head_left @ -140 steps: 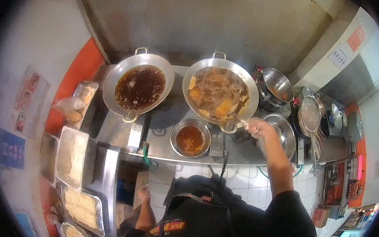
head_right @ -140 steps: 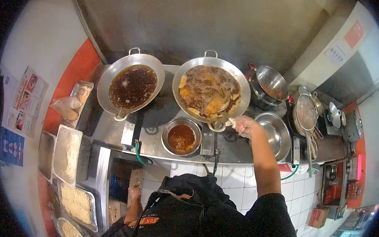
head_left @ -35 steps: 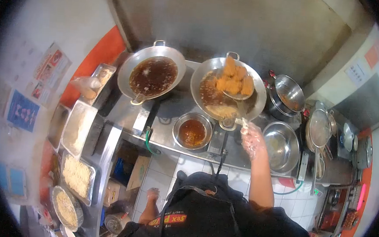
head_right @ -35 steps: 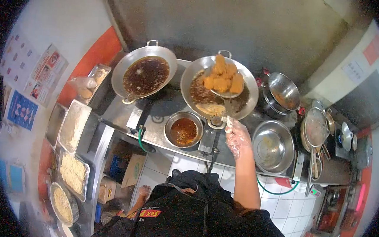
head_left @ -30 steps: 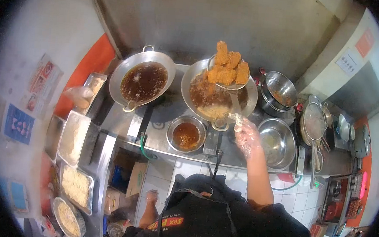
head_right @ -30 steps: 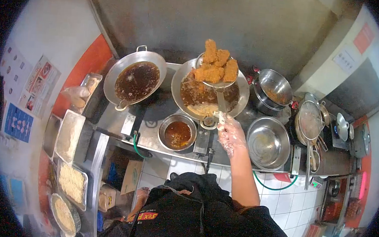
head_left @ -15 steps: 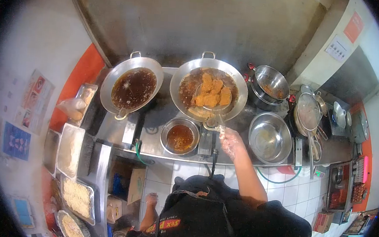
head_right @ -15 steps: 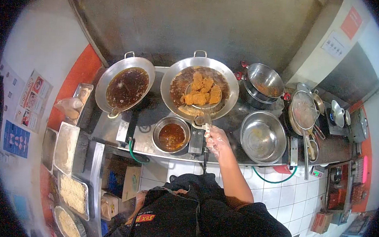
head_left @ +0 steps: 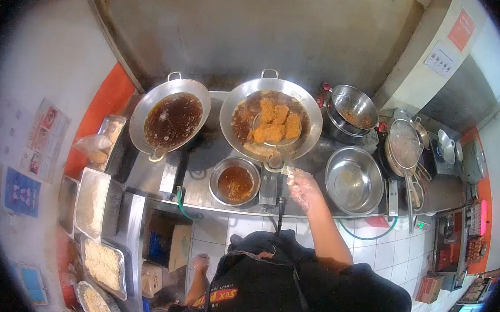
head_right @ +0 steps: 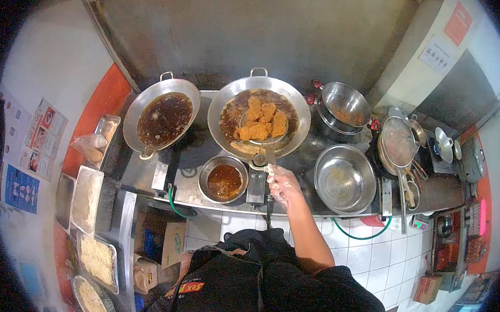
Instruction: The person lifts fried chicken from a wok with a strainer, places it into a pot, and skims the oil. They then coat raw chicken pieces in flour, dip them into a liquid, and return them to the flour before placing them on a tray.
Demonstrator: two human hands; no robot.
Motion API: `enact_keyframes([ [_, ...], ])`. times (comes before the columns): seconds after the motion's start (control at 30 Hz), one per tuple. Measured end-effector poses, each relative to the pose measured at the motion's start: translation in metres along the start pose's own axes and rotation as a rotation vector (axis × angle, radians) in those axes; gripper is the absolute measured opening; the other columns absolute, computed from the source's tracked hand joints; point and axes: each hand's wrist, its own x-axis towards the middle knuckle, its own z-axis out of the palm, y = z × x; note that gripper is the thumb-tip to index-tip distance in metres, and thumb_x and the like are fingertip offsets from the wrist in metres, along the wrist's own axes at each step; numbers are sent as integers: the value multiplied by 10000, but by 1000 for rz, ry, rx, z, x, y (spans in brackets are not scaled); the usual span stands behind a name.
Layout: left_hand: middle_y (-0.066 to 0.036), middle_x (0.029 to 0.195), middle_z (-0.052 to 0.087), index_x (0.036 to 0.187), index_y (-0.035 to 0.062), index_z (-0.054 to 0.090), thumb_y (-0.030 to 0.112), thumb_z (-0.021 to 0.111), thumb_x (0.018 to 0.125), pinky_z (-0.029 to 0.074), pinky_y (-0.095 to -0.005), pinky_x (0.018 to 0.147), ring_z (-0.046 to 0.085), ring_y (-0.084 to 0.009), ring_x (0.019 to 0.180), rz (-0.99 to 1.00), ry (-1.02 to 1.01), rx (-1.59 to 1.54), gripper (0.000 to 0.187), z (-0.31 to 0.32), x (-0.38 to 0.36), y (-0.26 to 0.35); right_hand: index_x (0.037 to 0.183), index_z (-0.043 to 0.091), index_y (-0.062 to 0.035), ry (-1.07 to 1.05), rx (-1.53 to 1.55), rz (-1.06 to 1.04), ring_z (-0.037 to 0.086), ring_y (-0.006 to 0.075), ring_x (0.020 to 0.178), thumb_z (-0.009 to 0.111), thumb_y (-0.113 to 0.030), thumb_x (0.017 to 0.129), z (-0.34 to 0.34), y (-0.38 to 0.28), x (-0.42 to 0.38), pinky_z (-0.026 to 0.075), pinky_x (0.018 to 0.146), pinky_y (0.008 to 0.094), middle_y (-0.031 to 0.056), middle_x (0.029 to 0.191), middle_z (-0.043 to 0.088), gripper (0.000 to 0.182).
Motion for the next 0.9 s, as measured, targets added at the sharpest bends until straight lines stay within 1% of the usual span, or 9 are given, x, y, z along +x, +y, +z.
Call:
enact_keyframes([
  [0.1,-116,860,678,891,47,675,105,639,720,507,-335,684,648,-213,763,-7,-3,-3,184,6,7,-4,898,546,-84,-32,12,-32,378,34,390,538,-111,855,0,0,-2,264,310,177,-32,609,480,51],
  [0.2,-112,859,679,900,56,677,93,633,714,508,-324,685,648,-212,758,266,66,46,195,62,79,-100,988,515,-85,-40,-5,-22,363,34,389,497,-36,849,-2,-3,0,263,299,163,-5,628,463,149],
  [0.27,-108,858,681,905,51,677,89,619,717,506,-319,681,648,-203,756,136,22,132,201,33,42,-55,982,518,-83,-41,-4,-21,365,35,391,500,-38,847,-4,-3,0,265,300,165,-4,629,464,143],
  [0.3,-106,858,682,908,49,677,88,612,719,505,-317,678,648,-198,756,73,-4,177,204,6,5,-7,977,521,-81,-46,-8,-23,366,35,394,504,-40,846,-4,-4,1,267,301,167,-4,630,466,138],
  [0.4,-102,852,683,917,42,676,80,586,733,503,-315,642,647,-188,737,122,31,-23,208,61,77,-101,930,543,-79,-31,-38,-28,367,28,381,517,-89,860,-3,-7,-3,254,303,172,-22,612,480,75],
  [0.47,-99,839,683,919,42,676,80,588,735,502,-313,623,647,-188,721,58,1,-143,207,65,88,-108,955,531,-82,-39,-6,-19,366,30,388,506,-72,862,-6,-8,-3,258,300,168,-15,621,472,97],
  [0.5,-97,827,683,922,42,676,80,589,738,500,-312,604,646,-187,705,-6,-31,-264,207,62,86,-109,980,519,-86,-44,22,-9,365,32,396,495,-56,864,-8,-7,-4,261,297,164,-8,631,465,123],
  [0.83,-112,786,674,884,37,676,91,628,741,493,-317,585,641,-188,681,73,4,-142,160,41,51,-72,989,518,-90,-44,62,-20,349,19,384,496,-98,885,-1,-22,-18,249,292,157,-4,630,470,106],
  [0.9,-107,777,670,874,31,667,79,619,750,493,-322,587,635,-192,682,56,52,50,142,35,43,-62,995,517,-91,-125,98,-55,354,22,383,500,-104,888,0,-26,-25,250,293,158,-3,631,473,109],
])
